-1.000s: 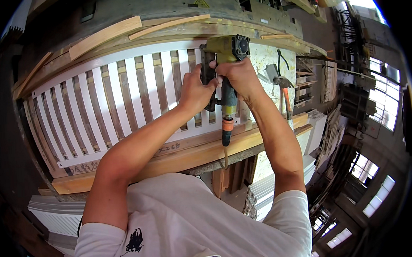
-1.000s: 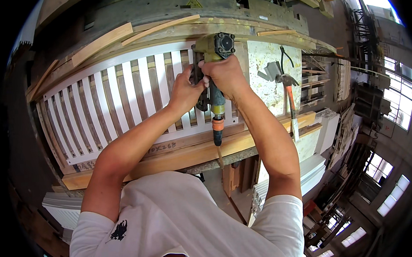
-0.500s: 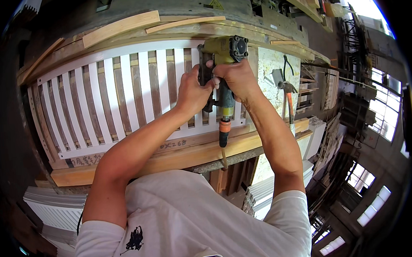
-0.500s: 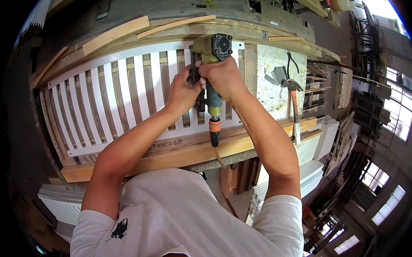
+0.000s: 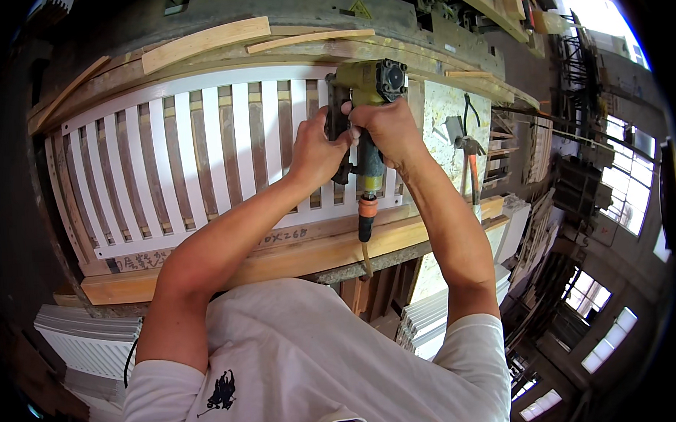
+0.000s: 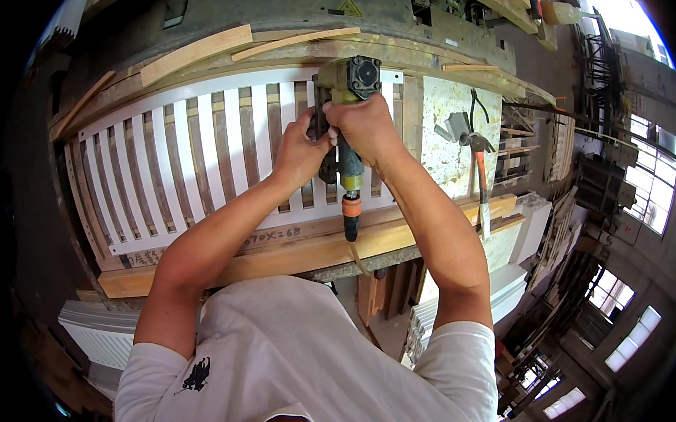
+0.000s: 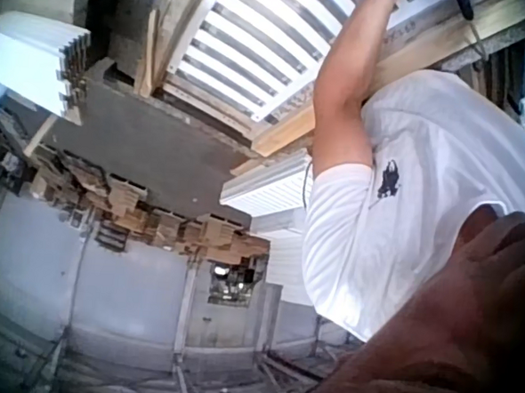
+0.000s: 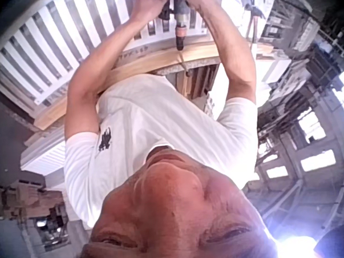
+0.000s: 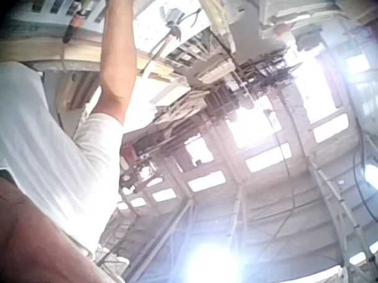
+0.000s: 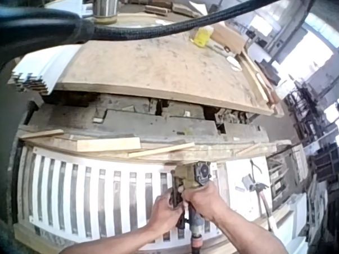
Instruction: The person assembles white wooden slatted panels by placing slats into a jig and securing them with a pneumatic nail gun. They repeatedly position the slats, fasten them, and then move the completed panel aside to begin the next unit.
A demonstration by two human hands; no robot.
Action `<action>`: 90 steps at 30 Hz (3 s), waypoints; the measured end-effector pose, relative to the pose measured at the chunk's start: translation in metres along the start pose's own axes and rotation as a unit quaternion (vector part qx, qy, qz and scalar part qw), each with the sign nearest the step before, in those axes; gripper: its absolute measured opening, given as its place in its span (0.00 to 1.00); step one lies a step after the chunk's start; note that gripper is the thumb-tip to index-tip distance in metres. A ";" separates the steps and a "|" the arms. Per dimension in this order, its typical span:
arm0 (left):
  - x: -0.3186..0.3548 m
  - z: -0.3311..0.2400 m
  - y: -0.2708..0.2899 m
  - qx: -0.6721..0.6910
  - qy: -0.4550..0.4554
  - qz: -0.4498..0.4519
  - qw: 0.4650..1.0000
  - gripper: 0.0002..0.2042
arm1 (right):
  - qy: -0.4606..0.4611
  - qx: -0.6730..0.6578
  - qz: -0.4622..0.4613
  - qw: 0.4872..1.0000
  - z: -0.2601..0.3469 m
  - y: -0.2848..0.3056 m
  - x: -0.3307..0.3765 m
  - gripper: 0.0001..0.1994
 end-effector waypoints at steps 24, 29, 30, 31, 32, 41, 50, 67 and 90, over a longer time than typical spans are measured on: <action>0.008 0.003 0.043 0.004 -0.015 -0.030 0.999 0.17 | 0.009 0.012 0.022 1.000 0.008 -0.050 0.003 0.03; 0.016 -0.002 0.066 -0.039 -0.048 -0.076 0.995 0.19 | -0.013 0.024 0.035 0.999 0.019 -0.073 0.015 0.05; 0.018 -0.001 0.070 -0.051 -0.060 -0.085 0.993 0.19 | -0.005 0.021 0.044 0.999 0.019 -0.076 0.014 0.04; 0.020 0.003 0.072 -0.065 -0.048 -0.086 0.993 0.18 | 0.002 0.017 0.053 0.998 0.018 -0.079 0.012 0.03; 0.020 -0.002 0.073 -0.043 -0.043 -0.082 0.995 0.18 | 0.008 0.014 0.061 0.998 0.016 -0.081 0.010 0.03; 0.020 -0.003 0.080 0.014 -0.031 -0.090 0.995 0.15 | 0.003 0.059 0.037 0.998 0.017 -0.089 0.009 0.05; 0.027 -0.005 0.103 0.014 -0.018 -0.109 0.994 0.16 | 0.000 0.047 0.080 0.996 0.023 -0.117 0.013 0.04; 0.029 0.008 0.109 0.011 0.024 -0.065 0.998 0.17 | 0.010 0.081 0.058 0.995 0.024 -0.128 0.011 0.01; 0.048 -0.021 0.097 0.027 -0.051 -0.118 0.991 0.16 | 0.026 0.048 0.068 0.996 0.018 -0.108 0.043 0.06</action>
Point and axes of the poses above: each hand's wrist, its own x-axis away from the middle knuckle, its own y-axis out of the back of the hand, z = x × y, the point moved 9 cm from there along -x, towards the middle knuckle, and after that the axes turned 12 degrees about -y, right-handed, at the moved point
